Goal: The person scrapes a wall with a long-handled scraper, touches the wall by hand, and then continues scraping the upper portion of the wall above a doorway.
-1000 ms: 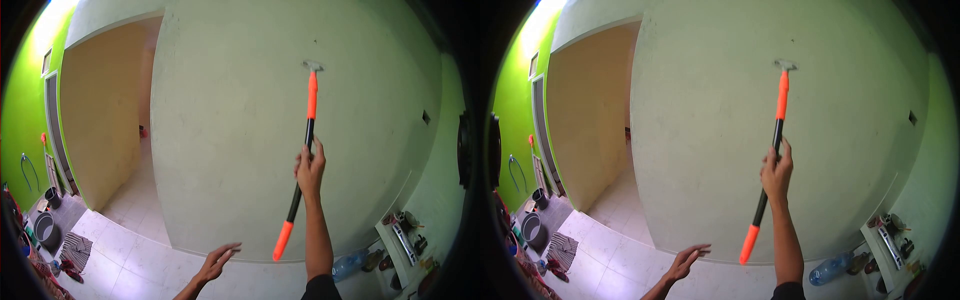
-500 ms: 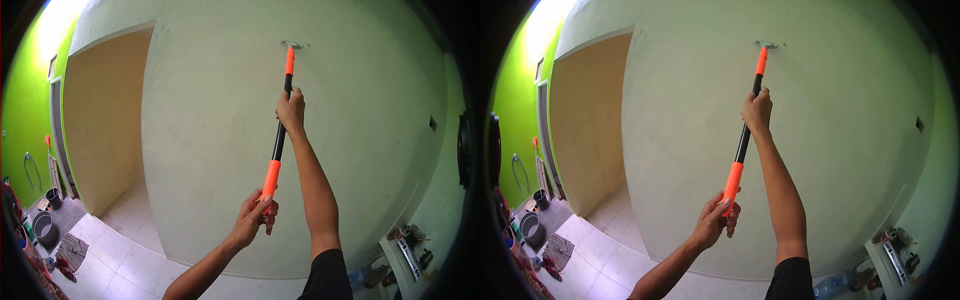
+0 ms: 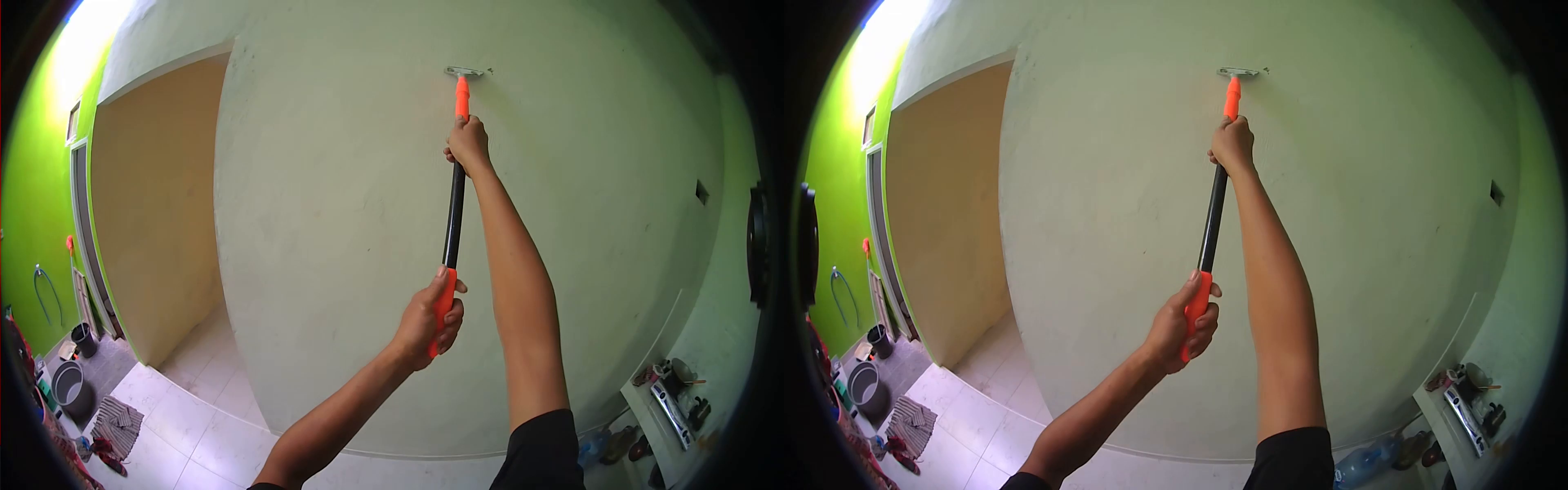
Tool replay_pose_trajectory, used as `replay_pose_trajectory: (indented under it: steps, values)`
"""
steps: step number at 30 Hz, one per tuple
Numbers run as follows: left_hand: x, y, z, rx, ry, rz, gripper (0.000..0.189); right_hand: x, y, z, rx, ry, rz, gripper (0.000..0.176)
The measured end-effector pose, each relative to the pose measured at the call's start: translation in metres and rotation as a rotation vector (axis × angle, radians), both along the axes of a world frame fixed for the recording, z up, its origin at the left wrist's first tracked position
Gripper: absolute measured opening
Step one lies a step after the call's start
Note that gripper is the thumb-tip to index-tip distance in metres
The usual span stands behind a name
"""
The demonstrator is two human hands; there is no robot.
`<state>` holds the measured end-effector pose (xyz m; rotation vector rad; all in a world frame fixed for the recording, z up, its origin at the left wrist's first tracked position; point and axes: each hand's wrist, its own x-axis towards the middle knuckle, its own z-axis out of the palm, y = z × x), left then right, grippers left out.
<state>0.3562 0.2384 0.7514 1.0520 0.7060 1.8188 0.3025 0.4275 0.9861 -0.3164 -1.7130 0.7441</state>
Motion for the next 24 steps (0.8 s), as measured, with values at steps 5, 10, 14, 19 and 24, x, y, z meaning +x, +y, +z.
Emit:
replay_pose_trajectory:
  steps: [5,10,14,19,24]
  values:
    - [-0.006,0.004,-0.005,-0.032,-0.020,0.014,0.045,-0.017,0.016,0.014,0.020,-0.020,-0.103,0.038]
    - [0.008,-0.018,0.009,0.023,-0.120,-0.063,0.044,-0.020,0.023,0.035,0.070,-0.020,-0.168,0.039]
    - [0.012,-0.014,0.032,0.065,-0.134,-0.105,0.044,-0.016,0.019,0.061,0.146,-0.049,-0.196,0.023]
    - [0.028,-0.012,0.052,0.121,-0.193,-0.182,0.044,-0.009,0.024,0.086,0.106,-0.133,-0.164,0.014]
    - [0.029,-0.011,0.048,0.095,-0.177,-0.182,0.044,-0.005,0.024,0.080,0.141,-0.117,-0.153,0.016]
